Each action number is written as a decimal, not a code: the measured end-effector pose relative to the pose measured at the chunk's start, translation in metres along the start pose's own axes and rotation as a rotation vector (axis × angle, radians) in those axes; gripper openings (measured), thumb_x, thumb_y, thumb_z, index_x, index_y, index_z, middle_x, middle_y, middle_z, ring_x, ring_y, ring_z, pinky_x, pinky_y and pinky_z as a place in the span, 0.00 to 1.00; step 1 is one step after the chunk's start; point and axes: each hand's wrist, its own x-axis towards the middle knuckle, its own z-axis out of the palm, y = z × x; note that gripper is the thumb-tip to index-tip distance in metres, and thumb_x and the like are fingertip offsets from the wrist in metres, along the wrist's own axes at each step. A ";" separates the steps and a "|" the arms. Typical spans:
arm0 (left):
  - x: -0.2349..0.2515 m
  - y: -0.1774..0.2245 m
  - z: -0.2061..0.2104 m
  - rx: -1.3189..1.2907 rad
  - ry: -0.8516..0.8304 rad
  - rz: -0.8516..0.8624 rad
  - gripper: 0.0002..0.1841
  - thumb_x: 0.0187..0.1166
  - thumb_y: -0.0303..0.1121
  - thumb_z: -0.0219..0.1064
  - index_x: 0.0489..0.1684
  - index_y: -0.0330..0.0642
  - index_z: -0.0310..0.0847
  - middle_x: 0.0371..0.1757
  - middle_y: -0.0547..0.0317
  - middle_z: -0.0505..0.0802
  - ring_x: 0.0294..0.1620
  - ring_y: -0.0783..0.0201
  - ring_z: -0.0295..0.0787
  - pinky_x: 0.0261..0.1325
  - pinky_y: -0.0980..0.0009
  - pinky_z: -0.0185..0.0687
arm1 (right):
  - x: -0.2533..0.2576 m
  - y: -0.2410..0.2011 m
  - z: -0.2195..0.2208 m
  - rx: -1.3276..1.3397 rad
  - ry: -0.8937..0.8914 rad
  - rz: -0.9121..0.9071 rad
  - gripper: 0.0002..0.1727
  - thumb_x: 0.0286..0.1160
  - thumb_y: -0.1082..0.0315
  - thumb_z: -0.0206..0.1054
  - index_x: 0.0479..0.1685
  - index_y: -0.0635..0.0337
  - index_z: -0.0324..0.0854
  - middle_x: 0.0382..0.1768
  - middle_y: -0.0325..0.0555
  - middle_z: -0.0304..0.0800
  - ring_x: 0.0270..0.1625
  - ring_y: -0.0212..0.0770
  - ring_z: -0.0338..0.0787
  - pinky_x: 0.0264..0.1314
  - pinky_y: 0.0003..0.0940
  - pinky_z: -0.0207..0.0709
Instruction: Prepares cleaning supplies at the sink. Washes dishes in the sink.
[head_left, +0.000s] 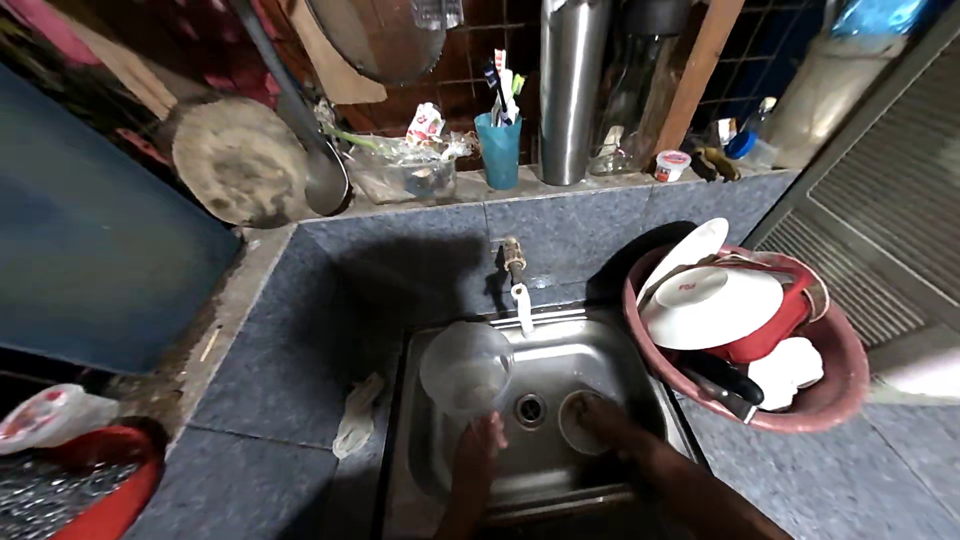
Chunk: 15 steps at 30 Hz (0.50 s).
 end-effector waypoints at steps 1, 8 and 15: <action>-0.001 0.007 -0.009 0.029 0.031 -0.048 0.20 0.92 0.38 0.54 0.56 0.25 0.82 0.35 0.53 0.90 0.35 0.67 0.86 0.48 0.67 0.85 | -0.007 -0.003 -0.009 0.082 0.030 -0.018 0.27 0.86 0.61 0.61 0.82 0.62 0.70 0.75 0.64 0.79 0.78 0.61 0.79 0.81 0.60 0.69; 0.001 0.034 -0.032 0.637 -0.111 -0.073 0.30 0.85 0.56 0.62 0.45 0.30 0.89 0.40 0.39 0.93 0.48 0.42 0.90 0.58 0.42 0.82 | -0.067 -0.081 0.000 0.167 0.576 -0.807 0.18 0.79 0.74 0.63 0.64 0.58 0.89 0.72 0.55 0.84 0.75 0.52 0.84 0.77 0.47 0.79; -0.002 0.034 -0.027 0.765 -0.157 0.067 0.29 0.89 0.51 0.59 0.54 0.26 0.90 0.49 0.36 0.95 0.60 0.42 0.91 0.89 0.44 0.55 | -0.063 -0.083 -0.003 0.005 0.332 -0.974 0.23 0.74 0.83 0.62 0.63 0.55 0.91 0.63 0.55 0.91 0.69 0.54 0.87 0.75 0.48 0.79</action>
